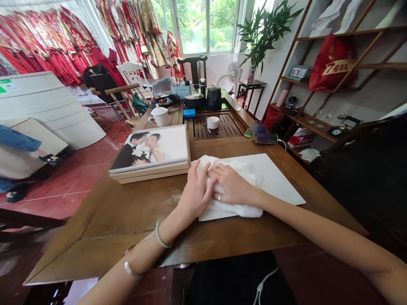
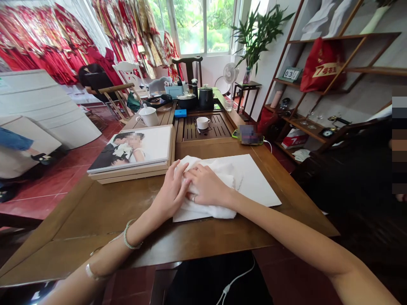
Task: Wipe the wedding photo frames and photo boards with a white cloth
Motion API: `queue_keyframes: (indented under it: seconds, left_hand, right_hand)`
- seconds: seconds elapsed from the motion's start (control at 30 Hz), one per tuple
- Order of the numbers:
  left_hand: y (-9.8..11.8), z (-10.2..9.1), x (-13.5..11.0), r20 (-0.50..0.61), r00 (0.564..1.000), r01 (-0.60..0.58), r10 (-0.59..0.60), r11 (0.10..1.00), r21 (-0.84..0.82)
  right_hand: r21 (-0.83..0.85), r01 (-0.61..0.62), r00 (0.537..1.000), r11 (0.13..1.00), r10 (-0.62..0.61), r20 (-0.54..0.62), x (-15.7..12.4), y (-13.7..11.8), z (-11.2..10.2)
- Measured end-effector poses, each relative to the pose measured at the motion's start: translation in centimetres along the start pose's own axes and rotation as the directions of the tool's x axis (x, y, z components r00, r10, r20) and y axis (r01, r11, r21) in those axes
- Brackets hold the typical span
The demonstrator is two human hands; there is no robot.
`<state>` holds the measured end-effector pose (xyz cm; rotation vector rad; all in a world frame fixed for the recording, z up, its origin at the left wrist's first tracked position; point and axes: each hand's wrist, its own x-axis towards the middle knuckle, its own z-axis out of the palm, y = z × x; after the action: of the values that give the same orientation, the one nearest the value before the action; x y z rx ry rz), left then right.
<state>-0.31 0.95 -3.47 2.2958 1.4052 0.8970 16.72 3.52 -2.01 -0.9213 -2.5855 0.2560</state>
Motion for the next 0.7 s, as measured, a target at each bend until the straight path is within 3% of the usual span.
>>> queue_keyframes:
  seconds: [0.2, 0.3, 0.4, 0.53, 0.7]
  left_hand:
    - [0.3, -0.2, 0.0, 0.003, 0.999, 0.046, -0.046, 0.995, -0.084]
    - [0.1, -0.1, 0.0, 0.012, 1.0, 0.029, -0.029, 0.999, -0.024]
    - [-0.3, 0.4, -0.1, 0.061, 0.998, -0.026, 0.021, 0.996, 0.083]
    - [-1.0, 1.1, -0.3, 0.113, 0.99, -0.103, 0.082, 0.975, 0.197]
    - [-1.3, 1.3, -0.4, 0.121, 0.987, -0.13, 0.102, 0.96, 0.247]
  right_hand:
    - [0.042, 0.091, 0.995, 0.995, -0.093, 0.045, -4.9, -2.6, -1.5]
    - [0.046, 0.089, 0.995, 0.995, -0.091, 0.043, -7.2, -3.2, -2.1]
    - [0.009, 0.054, 0.998, 0.999, -0.053, -0.038, -9.3, -2.8, -2.5]
    - [-0.052, -0.094, 0.978, 0.994, 0.082, -0.19, -11.6, -0.6, -3.3]
    - [-0.079, -0.362, 0.91, 0.929, 0.335, -0.243, -13.4, 4.2, -4.5]
